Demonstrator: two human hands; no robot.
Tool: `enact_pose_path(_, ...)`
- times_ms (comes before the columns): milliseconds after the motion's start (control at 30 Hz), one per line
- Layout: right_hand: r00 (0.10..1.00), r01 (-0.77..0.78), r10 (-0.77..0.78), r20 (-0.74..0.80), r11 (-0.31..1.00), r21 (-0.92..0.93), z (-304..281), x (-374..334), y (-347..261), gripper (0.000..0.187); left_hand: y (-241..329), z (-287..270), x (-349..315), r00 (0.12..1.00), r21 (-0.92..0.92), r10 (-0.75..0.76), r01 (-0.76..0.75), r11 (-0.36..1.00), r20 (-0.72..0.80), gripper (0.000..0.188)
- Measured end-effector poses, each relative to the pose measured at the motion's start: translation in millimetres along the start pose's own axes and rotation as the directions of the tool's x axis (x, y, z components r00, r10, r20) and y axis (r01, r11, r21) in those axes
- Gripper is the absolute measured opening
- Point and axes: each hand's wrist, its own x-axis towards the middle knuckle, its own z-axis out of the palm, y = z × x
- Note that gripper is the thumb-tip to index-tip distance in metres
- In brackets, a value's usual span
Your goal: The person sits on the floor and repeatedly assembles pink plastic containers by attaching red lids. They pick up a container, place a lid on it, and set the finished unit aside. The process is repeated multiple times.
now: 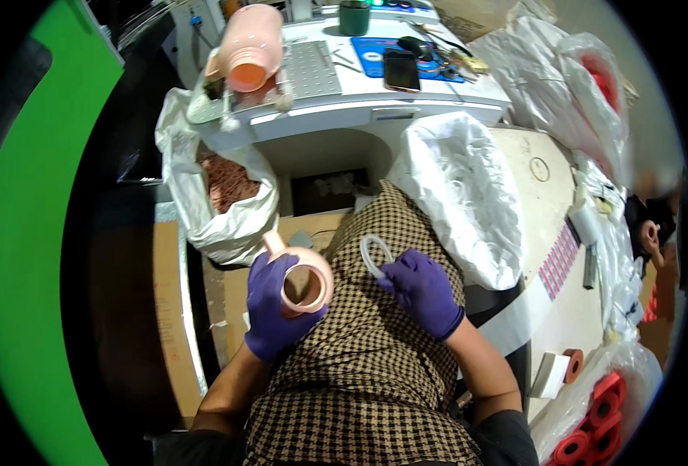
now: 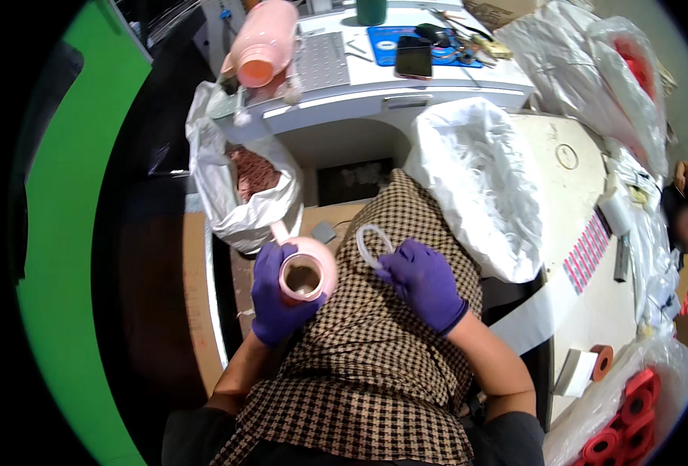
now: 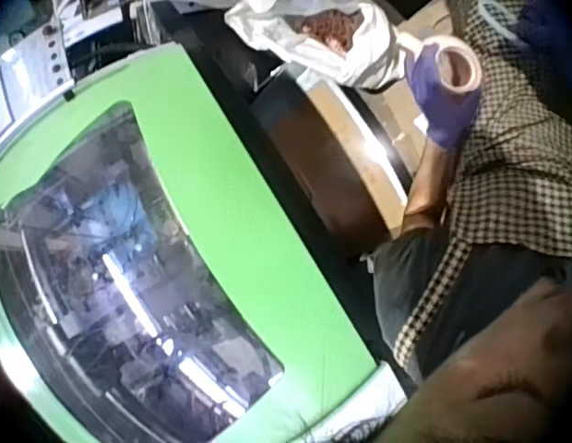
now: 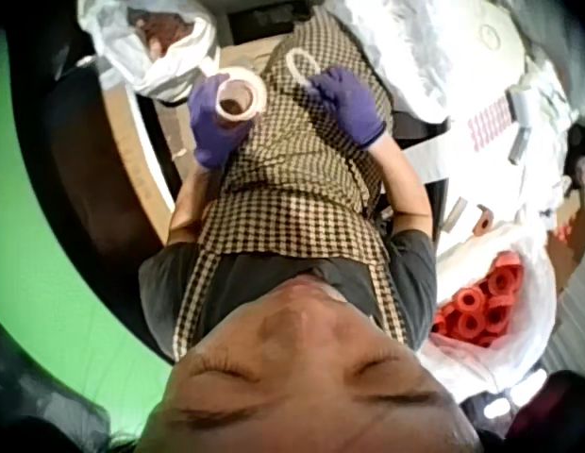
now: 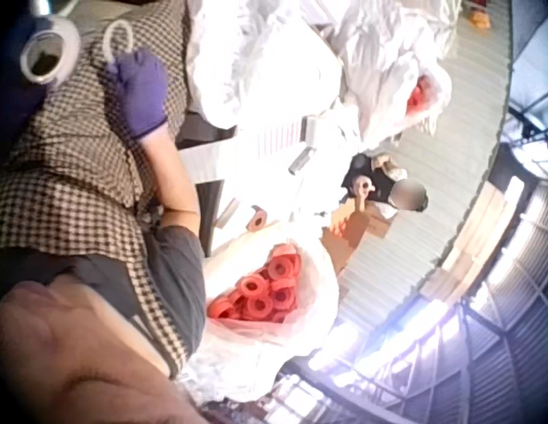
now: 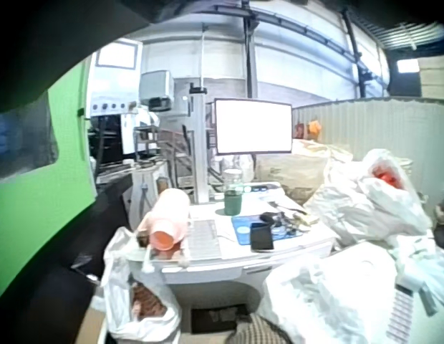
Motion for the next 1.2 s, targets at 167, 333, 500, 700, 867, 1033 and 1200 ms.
enact_pose_path(167, 0.939, 0.283, -0.196, -0.282, 0.907, 0.312, -8, 10, -52, 0.023, 8, 6, 12, 0.995, -0.037, -0.036, 0.033, 0.999, -0.093, 0.067)
enact_pose_path(333, 0.886, 0.459, -0.358, -0.295, 0.770, 0.443, -7, 24, -67, 0.029, 6, 5, 22, 0.991, -0.024, 0.132, -0.133, 0.991, -0.026, 0.069)
enact_pose_path(500, 0.892, 0.445, -0.356, -0.279, 0.803, 0.396, -17, 21, -75, 0.027, 4, 6, 24, 0.984, -0.008, 0.172, -0.172, 0.985, -0.048, 0.072)
enact_pose_path(700, 0.932, 0.357, -0.251, -0.260, 0.753, 0.553, -10, 24, -77, 0.031, 0, 4, 23, 0.981, -0.011, 0.194, -0.194, 0.981, -0.016, 0.076)
enact_pose_path(867, 0.981, 0.193, -0.171, -0.095, 0.923, 0.332, 12, 27, -75, 0.029, 9, 3, 32, 0.977, -0.076, 0.199, -0.193, 0.978, 0.076, 0.073)
enact_pose_path(1033, 0.997, 0.039, -0.027, -0.070, 0.983, 0.180, 24, 28, -86, 0.016, 7, 18, 24, 0.954, -0.027, 0.276, -0.275, 0.961, 0.114, 0.076)
enact_pose_path(1200, 1.000, -0.003, 0.008, -0.025, 0.983, 0.183, 29, 22, -85, 0.017, 8, 16, 24, 0.963, -0.053, 0.230, -0.225, 0.973, 0.140, 0.069)
